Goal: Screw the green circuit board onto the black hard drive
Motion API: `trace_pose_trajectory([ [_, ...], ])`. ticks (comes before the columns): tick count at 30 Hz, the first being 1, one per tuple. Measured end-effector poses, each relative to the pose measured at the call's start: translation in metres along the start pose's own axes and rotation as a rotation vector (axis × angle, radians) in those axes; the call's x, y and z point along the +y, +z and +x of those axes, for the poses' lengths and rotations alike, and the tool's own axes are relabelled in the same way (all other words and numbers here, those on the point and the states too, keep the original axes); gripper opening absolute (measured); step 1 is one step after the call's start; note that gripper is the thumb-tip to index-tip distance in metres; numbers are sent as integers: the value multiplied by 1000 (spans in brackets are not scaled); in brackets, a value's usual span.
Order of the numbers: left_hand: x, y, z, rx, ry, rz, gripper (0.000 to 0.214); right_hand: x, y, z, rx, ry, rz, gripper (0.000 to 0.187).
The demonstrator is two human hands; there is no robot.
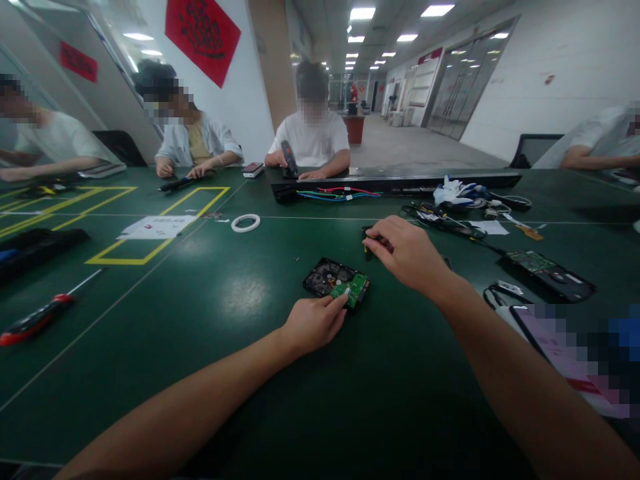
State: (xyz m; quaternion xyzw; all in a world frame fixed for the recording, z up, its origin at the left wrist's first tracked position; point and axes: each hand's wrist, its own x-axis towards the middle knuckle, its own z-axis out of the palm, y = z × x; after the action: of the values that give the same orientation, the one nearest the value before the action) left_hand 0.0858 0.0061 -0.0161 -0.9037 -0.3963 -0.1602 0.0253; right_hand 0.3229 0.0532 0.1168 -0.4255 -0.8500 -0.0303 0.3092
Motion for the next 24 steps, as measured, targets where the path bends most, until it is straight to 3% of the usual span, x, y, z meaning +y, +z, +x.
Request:
trace_pose_trajectory([
  [13,-1,1,-1,7,6,-7,44,4,0,-3,31,0,20,13],
  [24,-1,1,-1,7,-1,-10,44,1,-4,0,-35,11,-43,13],
])
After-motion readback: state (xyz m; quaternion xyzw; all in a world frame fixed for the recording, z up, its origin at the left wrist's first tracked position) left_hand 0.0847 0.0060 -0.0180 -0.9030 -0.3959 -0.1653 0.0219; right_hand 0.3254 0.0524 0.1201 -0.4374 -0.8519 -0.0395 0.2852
